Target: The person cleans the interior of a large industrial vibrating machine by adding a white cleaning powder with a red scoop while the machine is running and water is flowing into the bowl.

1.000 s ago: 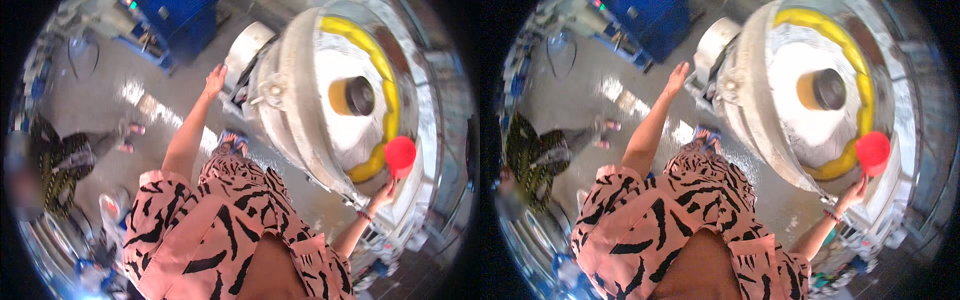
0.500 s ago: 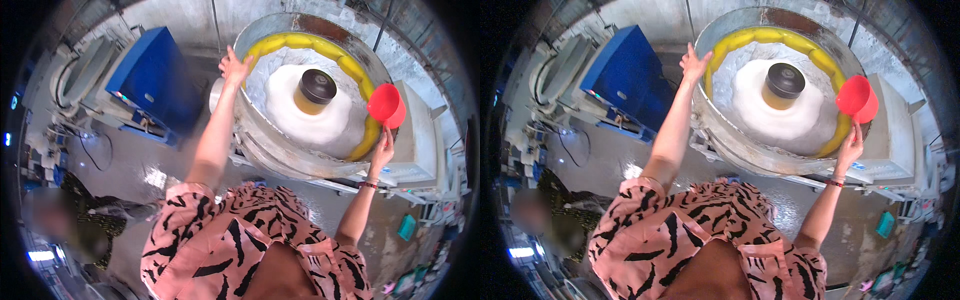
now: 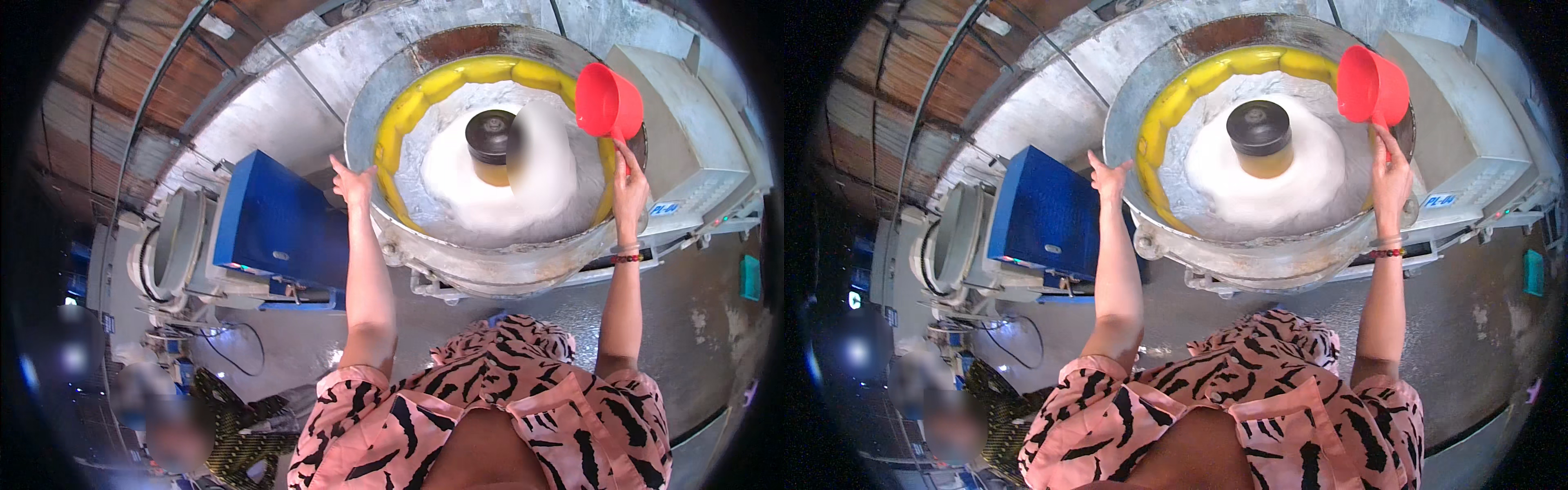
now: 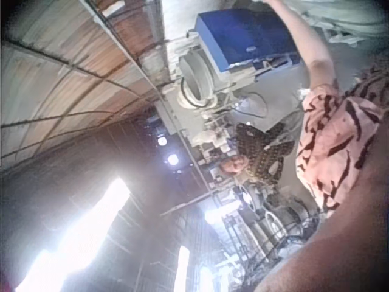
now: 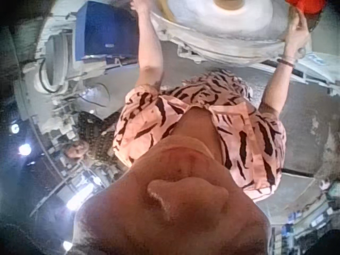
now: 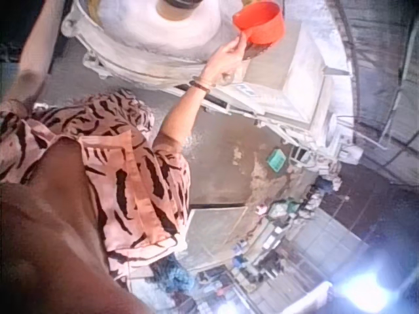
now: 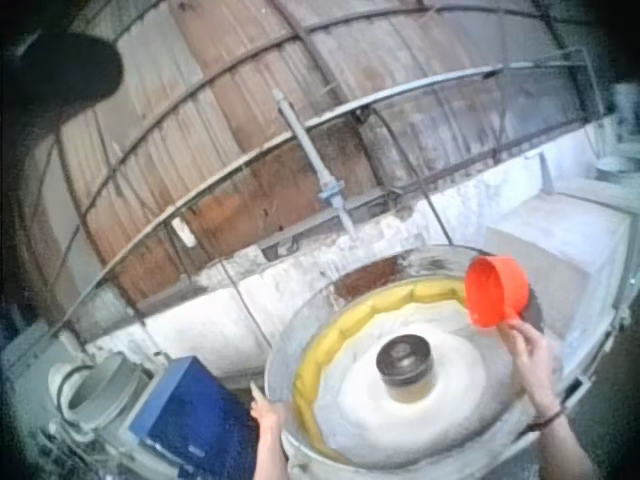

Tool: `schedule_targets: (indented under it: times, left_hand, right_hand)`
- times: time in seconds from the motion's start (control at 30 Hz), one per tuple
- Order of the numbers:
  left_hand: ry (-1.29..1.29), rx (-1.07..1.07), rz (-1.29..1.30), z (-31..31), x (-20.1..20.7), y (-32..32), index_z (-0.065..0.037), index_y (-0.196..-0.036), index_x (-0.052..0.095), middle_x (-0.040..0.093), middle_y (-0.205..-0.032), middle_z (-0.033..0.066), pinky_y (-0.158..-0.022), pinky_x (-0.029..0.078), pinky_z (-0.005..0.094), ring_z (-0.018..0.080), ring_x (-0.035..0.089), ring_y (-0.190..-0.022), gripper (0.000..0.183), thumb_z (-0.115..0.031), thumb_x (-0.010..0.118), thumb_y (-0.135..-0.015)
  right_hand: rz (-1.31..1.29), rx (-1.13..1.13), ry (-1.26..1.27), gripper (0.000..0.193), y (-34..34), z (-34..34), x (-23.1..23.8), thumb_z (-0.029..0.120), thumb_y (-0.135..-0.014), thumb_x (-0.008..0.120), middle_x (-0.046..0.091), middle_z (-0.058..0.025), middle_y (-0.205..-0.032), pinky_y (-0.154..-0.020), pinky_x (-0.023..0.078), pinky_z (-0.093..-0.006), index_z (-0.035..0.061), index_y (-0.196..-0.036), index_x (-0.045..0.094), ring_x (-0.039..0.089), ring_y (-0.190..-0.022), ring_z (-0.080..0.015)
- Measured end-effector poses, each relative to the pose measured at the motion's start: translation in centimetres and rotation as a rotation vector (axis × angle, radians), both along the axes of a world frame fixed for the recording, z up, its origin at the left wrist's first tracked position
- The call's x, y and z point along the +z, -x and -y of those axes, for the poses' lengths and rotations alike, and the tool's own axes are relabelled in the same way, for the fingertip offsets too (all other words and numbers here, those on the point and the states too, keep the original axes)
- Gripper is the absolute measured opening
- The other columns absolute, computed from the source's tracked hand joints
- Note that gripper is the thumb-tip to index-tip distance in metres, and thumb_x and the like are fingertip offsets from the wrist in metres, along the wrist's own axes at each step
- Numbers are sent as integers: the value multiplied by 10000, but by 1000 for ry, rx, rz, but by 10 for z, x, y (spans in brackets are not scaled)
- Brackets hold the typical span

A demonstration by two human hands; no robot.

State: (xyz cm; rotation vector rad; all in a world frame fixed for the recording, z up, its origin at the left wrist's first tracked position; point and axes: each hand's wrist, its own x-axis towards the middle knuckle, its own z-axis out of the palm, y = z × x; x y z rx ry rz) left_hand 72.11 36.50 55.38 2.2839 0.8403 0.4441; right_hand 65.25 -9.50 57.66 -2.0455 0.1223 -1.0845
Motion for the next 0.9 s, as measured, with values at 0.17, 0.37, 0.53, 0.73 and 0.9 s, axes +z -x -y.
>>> schedule_targets:
  times: [0.17, 0.37, 0.53, 0.73, 0.9]
  left_hand:
    - [23, -3, 46, 2, -3, 7, -200, -1365, 38, 322, -1246, 249, -925, 318, 481, 373, 284, -1160, 1061, -212, 756, -584]
    - [48, 15, 16, -1, -7, 4, -221, -1364, 42, 318, -1250, 231, -914, 326, 489, 352, 284, -1165, 1050, -216, 754, -593]
    - [65, 48, 5, -12, -14, 4, -217, -1357, 100, 334, -1241, 218, -909, 338, 486, 345, 293, -1163, 1000, -224, 751, -598]
    - [95, -22, 70, -30, -35, -4, -136, -1211, 436, 482, -1109, 212, -902, 351, 450, 345, 419, -1081, 706, -236, 744, -584]
    - [1, -12, 125, -26, -41, -8, -131, -1212, 434, 584, -987, 143, -885, 334, 433, 318, 522, -974, 727, -227, 738, -558]
  right_hand:
    - [-136, -18, -47, 246, 3, -6, -6, 257, -860, 484, 624, -135, -923, -685, 448, -305, 147, -1040, 610, 615, -788, -206]
    - [-181, 10, -49, 250, 6, -17, -6, 252, -862, 479, 626, -126, -931, -692, 445, -296, 137, -1043, 609, 612, -815, -205]
    - [-234, 47, -71, 250, 7, -30, -7, 224, -867, 473, 621, -127, -960, -741, 440, -291, 107, -1044, 604, 600, -888, -208]
    - [-158, 104, -57, 254, 8, -29, -16, 178, -869, 477, 619, -113, -988, -776, 434, -295, 41, -1056, 581, 589, -892, -197]
    - [-105, 132, 18, 254, 3, -15, -27, 173, -871, 475, 620, -110, -990, -772, 437, -303, 27, -1050, 583, 582, -889, -187]
